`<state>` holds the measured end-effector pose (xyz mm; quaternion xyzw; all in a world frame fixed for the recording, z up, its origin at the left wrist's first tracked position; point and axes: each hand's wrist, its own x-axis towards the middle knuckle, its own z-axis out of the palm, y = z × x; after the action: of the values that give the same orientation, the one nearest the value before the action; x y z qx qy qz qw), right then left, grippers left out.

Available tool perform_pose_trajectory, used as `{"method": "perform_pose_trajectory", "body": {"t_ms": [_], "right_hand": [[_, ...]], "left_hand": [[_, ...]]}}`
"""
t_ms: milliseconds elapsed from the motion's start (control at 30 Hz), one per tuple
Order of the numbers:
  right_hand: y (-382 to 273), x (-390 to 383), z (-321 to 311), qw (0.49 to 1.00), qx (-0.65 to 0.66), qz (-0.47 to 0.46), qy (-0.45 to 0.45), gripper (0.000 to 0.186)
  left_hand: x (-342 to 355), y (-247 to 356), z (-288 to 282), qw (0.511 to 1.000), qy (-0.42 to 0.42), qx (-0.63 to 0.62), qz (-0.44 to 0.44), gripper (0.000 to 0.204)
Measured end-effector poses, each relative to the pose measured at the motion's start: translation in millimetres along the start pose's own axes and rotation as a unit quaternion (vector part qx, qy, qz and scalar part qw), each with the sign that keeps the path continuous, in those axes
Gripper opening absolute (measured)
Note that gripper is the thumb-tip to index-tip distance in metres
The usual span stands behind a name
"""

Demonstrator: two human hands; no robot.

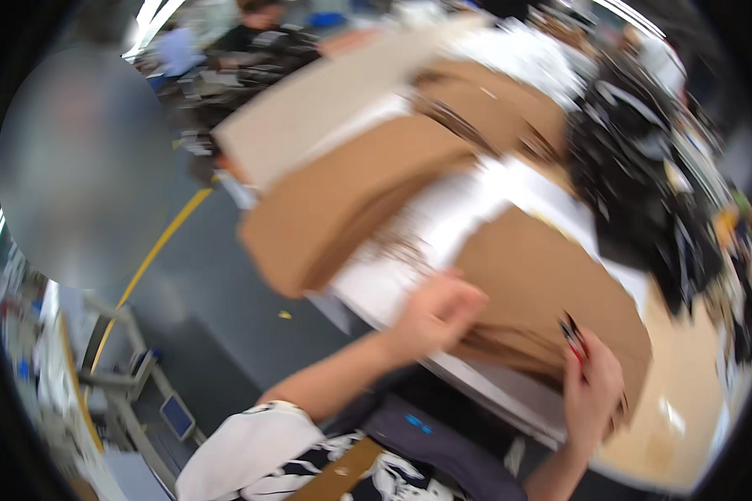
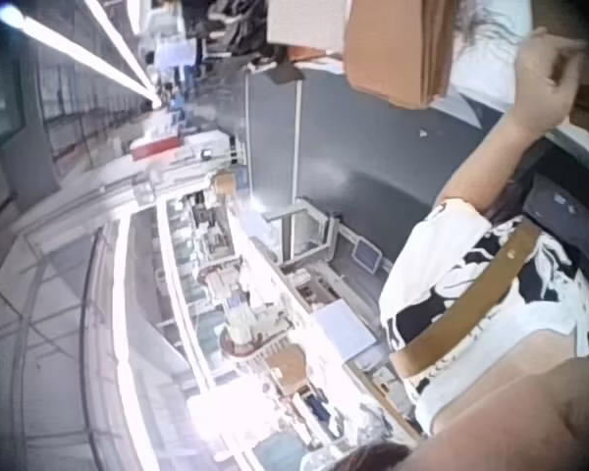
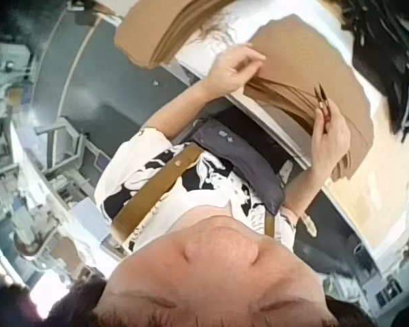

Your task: The person turns a fabric pouch inside out, sets it on the table, and trims threads from a stack of fabric pieces using thread snips.

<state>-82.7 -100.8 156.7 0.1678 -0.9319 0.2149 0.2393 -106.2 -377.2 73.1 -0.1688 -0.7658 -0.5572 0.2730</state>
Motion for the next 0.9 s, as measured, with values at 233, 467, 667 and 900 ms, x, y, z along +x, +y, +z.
{"method": "perform_pose_trajectory", "body": {"t_ms": [233, 467, 667, 900], "right_hand": [[0, 5, -1, 0.999, -0.026, -0.026, -0.039, 0.031], [-5, 4, 1, 0.994, -0.024, -0.074, -0.076, 0.032], [-3, 4, -2, 0.993, -0.042, -0.078, -0.078, 0.032], [3, 3, -7, 0.997, -0.021, -0.048, -0.057, 0.031]], "left_hand": [[14, 2, -3, 0.995, -0.068, 0.072, -0.029, 0.030], [12, 5, 6, 0.990, -0.120, 0.069, 0.002, 0.037], [10, -3, 4, 0.971, -0.153, 0.156, 0.093, 0.029], [26, 0, 7, 0.979, -0.123, 0.140, 0.082, 0.009]]}}
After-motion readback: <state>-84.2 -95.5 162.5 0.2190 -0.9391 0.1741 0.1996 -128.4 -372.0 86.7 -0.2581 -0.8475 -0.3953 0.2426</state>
